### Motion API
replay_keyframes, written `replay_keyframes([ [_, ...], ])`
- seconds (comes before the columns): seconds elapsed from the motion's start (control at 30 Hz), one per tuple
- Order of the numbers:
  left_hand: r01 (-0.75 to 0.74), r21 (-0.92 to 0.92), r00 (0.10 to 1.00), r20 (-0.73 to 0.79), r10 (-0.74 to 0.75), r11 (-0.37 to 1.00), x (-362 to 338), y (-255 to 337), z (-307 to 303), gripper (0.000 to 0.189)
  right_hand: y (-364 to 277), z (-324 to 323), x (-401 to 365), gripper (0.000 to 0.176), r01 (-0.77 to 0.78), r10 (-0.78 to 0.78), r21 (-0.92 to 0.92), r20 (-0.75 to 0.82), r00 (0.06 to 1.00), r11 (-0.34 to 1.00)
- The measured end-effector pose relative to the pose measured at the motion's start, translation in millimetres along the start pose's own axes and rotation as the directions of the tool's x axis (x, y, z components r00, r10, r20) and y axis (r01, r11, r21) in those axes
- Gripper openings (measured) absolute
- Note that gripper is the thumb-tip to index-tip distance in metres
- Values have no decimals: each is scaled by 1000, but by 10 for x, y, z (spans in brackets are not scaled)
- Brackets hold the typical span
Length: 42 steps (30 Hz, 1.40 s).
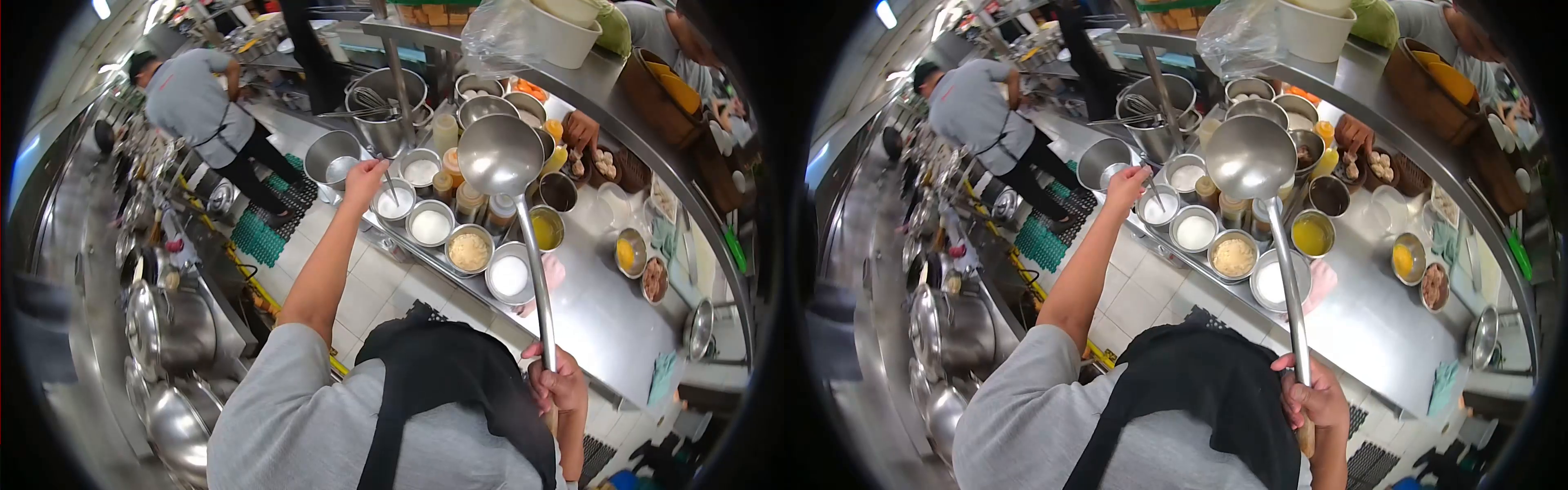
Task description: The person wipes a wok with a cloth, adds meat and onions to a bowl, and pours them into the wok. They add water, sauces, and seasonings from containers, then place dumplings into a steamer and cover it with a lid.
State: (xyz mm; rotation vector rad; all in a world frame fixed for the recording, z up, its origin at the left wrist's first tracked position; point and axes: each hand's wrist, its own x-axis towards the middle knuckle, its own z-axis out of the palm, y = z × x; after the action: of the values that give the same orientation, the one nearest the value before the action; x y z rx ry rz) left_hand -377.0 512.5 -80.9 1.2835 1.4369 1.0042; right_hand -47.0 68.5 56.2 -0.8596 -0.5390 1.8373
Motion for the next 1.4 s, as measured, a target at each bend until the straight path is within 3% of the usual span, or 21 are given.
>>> replay_keyframes([
  [0.07, -121, 109, 989, 99, 110, 987, 201, -51, 28, 33, 40, 260, 114, 50, 10, -8, 47, -49, 999, 999],
  [0.1, -166, 261, 981, 146, 131, 951, 186, -23, -14, 33, 47, 376, 152, 50, 16, -13, 42, -73, 997, 999],
  [0.2, -524, 560, 845, 250, 472, 642, -171, 66, -73, 30, 34, 673, 192, 51, 16, -12, 25, -153, 988, 1000],
  [0.3, -714, 341, 700, 376, 608, 611, -715, 198, -255, 15, 78, 852, 130, 53, -9, 10, 5, -254, 967, 1000],
  [0.5, -605, 285, 789, 91, 607, 744, -1022, 672, -628, 12, 98, 1129, 54, 54, -55, 27, -54, -414, 910, 997],
  [0.63, -520, 167, 853, 155, 498, 838, -1156, 502, -538, 13, 108, 1261, 51, 50, -84, 31, -78, -520, 853, 993],
  [0.73, -693, 118, 716, 232, 659, 711, -1200, 290, -262, 13, 146, 1317, -18, 49, -92, 29, -84, -565, 825, 992],
  [0.9, -603, 90, 768, 332, 547, 793, -1220, -49, -63, 13, 224, 1389, -156, 47, -81, 27, -59, -619, 785, 995],
  [1.0, -643, 86, 747, 291, 598, 761, -1185, -123, -38, 17, 273, 1419, -226, 48, -80, 24, -60, -633, 773, 995],
  [1.13, -321, 1, 926, 212, 313, 947, -1134, -237, 8, 24, 346, 1470, -296, 47, -94, 33, -57, -658, 752, 994],
  [1.3, -136, -103, 984, 100, 147, 985, -1006, -318, 77, 26, 418, 1481, -368, 45, -162, 63, -88, -666, 744, 983],
  [1.4, -78, -38, 992, 98, 81, 996, -1003, -268, 47, 25, 416, 1487, -383, 43, -192, 111, -52, -658, 745, 980],
])
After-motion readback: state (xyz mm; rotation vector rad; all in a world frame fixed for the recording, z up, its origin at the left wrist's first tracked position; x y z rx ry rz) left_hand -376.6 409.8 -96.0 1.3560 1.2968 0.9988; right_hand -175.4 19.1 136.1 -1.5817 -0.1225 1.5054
